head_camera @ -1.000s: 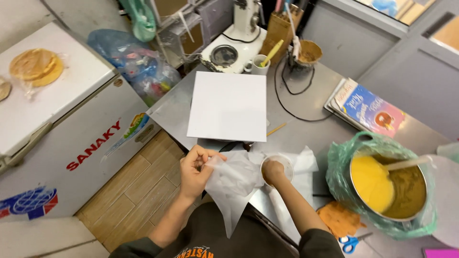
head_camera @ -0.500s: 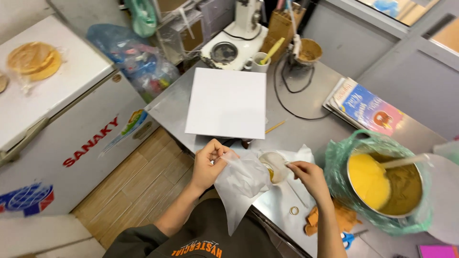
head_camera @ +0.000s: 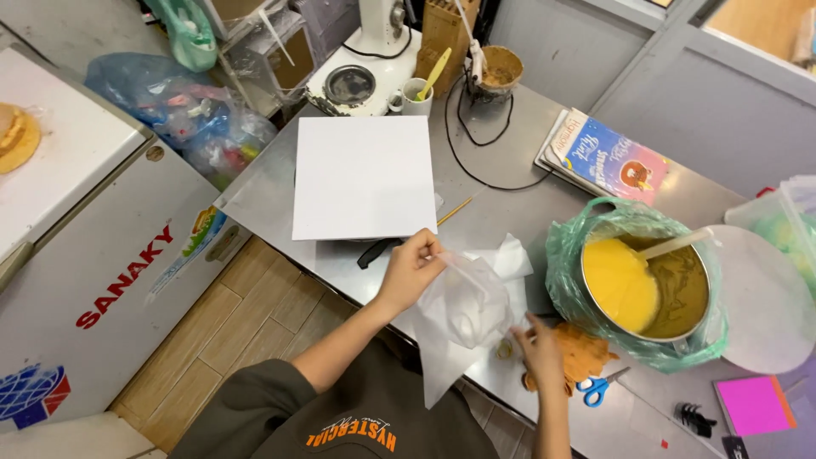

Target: The recorder prepares a piping bag by filling it with yellow frosting using a spatula.

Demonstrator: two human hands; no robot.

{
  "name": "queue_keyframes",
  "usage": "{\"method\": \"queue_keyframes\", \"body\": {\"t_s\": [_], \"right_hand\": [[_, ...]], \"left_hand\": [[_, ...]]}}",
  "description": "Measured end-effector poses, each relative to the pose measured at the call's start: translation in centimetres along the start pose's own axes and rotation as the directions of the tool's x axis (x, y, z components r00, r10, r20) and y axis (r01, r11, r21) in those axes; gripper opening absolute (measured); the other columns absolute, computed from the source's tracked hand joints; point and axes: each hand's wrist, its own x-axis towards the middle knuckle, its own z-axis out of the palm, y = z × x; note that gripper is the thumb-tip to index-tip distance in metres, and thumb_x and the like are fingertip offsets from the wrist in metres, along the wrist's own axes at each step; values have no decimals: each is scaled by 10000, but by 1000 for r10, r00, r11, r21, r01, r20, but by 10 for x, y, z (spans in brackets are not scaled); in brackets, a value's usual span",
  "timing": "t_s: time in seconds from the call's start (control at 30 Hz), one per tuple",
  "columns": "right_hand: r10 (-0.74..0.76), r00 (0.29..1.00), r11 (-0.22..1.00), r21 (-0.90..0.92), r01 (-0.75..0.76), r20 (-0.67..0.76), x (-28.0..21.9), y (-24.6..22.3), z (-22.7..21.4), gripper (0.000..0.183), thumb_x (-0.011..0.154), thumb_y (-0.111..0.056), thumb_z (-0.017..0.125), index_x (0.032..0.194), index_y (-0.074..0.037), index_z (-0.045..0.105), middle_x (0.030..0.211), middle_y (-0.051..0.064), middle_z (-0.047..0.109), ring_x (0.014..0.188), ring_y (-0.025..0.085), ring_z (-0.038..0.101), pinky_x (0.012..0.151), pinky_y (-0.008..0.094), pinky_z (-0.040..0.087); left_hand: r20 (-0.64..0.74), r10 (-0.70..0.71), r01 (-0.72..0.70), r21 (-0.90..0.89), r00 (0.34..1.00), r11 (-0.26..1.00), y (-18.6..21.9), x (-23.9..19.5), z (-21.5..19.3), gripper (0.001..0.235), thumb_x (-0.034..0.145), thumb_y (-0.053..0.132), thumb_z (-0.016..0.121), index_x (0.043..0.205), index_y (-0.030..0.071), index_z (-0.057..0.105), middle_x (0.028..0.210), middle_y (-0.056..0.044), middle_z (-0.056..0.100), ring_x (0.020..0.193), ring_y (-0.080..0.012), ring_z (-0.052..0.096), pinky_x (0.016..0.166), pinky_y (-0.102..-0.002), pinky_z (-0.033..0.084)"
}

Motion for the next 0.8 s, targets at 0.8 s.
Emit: {"method": "queue_keyframes", "body": {"t_s": [0.8], "right_hand": [[-241,934,919,247,307,-263,9,-153,6,219,1035,-197,594,1028,-11,709,745,109,679,607,173,597,605,311,467]], "left_hand": [[532,185,-537,644,826,545,-32,-45,32,114,847,47,632,961,58,631,994,-109,658,968,-324,667,876,-442,554]]}}
